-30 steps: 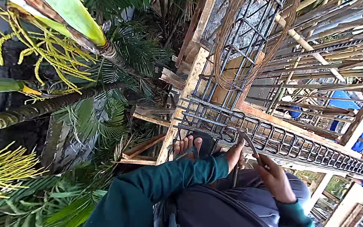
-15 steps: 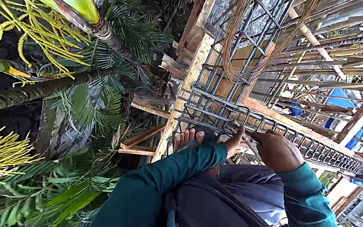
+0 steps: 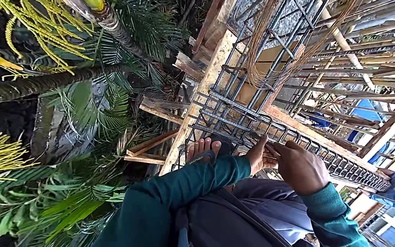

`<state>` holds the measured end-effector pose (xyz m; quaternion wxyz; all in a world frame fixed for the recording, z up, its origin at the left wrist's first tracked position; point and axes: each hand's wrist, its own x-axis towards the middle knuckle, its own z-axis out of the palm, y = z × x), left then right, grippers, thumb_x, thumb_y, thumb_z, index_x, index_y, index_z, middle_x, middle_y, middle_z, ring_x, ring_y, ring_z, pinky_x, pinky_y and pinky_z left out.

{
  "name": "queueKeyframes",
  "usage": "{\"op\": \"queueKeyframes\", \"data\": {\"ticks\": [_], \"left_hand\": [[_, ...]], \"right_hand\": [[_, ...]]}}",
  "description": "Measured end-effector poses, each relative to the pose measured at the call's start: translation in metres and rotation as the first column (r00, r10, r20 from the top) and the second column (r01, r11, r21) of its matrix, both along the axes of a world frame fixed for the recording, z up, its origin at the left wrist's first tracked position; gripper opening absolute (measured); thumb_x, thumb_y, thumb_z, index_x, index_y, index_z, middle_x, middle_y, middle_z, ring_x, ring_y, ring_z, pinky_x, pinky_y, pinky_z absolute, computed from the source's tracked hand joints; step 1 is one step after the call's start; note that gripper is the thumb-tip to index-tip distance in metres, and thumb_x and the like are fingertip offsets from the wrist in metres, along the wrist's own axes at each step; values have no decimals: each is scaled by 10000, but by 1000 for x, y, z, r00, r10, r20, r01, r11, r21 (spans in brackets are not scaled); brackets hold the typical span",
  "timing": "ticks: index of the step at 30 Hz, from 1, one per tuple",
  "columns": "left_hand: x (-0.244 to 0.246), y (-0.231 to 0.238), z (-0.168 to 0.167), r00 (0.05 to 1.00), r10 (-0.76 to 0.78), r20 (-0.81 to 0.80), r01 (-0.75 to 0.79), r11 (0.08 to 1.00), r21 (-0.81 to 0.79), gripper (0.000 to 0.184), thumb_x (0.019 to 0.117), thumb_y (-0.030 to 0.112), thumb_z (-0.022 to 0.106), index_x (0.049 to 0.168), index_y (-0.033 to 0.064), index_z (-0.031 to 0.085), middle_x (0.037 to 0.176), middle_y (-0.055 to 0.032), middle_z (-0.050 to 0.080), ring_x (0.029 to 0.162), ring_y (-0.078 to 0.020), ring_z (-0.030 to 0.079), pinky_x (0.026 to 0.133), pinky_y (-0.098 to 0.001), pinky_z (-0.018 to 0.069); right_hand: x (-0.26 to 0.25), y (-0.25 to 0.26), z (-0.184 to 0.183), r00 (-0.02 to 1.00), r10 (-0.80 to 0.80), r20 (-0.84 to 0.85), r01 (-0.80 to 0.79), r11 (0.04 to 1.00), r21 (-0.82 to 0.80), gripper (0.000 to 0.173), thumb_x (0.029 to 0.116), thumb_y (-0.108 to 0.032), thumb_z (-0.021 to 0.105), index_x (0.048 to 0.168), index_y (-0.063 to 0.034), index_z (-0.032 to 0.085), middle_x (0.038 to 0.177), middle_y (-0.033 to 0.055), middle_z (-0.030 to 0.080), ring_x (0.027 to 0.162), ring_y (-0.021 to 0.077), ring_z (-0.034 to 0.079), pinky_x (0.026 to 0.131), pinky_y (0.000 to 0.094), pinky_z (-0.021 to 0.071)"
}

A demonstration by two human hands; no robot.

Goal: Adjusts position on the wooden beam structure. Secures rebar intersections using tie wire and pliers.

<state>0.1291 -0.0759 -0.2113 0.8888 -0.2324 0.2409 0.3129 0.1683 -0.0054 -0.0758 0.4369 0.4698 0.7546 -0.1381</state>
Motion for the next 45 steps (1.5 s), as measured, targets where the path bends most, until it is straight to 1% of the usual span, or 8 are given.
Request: {"op": "queueKeyframes", "data": {"ticks": [5,8,11,13,20,31,39,45], "left_hand": [[5,7,9,994,-34,-108,27,997,-67,620,1093,561,266,1075,24,576,869,-83,626,741,-167,644,734,-322,563],[3,16,19,984,-80,-161,58,989,-138,651,1084,576,295,964,6,586,784,-102,623,668,-182,640,676,-322,569],[2,25,27,977,-119,-177,84,977,-194,666,1079,593,288,938,7,573,756,-102,600,639,-186,621,648,-318,558],[1,33,29,977,-128,-169,90,973,-214,721,1069,627,270,1027,-19,588,805,-122,608,673,-198,630,665,-328,565],[-6,31,45,918,-309,-249,256,940,-225,707,1070,633,271,1135,-11,557,831,-137,572,648,-220,586,610,-367,534],[11,47,36,841,-444,-310,419,896,-146,675,1113,521,275,1548,5,297,1212,-267,610,873,-287,692,755,-406,582],[5,37,35,825,-466,-321,457,883,-107,638,1106,519,313,1410,-18,473,1166,-239,606,919,-289,653,792,-415,551],[-13,25,40,795,-493,-355,535,844,27,648,1103,547,270,1376,8,505,1103,-175,616,891,-250,626,765,-393,518]], "right_hand": [[44,-5,-6,955,221,-199,-200,972,124,306,939,-179,672,1226,-85,720,984,188,726,868,434,711,642,595,561],[55,-20,2,917,397,-21,-385,900,204,758,789,-277,877,1456,-85,573,1187,228,699,1073,491,655,832,711,482],[61,-29,-3,843,506,181,-534,826,180,812,830,10,800,1554,-47,438,1382,278,594,1248,510,585,938,760,435],[62,-20,-14,790,566,235,-607,774,178,685,870,151,670,1509,14,465,1154,313,624,994,492,654,740,617,518],[3,8,3,915,82,395,-19,987,-160,659,843,-234,757,1407,-20,492,1276,262,603,1026,471,672,727,610,552],[79,2,-23,992,62,108,-65,998,19,650,736,-177,812,1329,-34,585,1158,252,668,942,481,697,609,617,535],[72,-27,-24,991,2,131,-20,991,135,609,828,-33,720,1408,32,546,1203,331,632,1070,538,634,807,645,517],[44,4,-10,898,-257,356,341,919,-196,680,865,-173,695,1488,-69,445,1300,258,619,1046,484,674,804,675,526]]}}
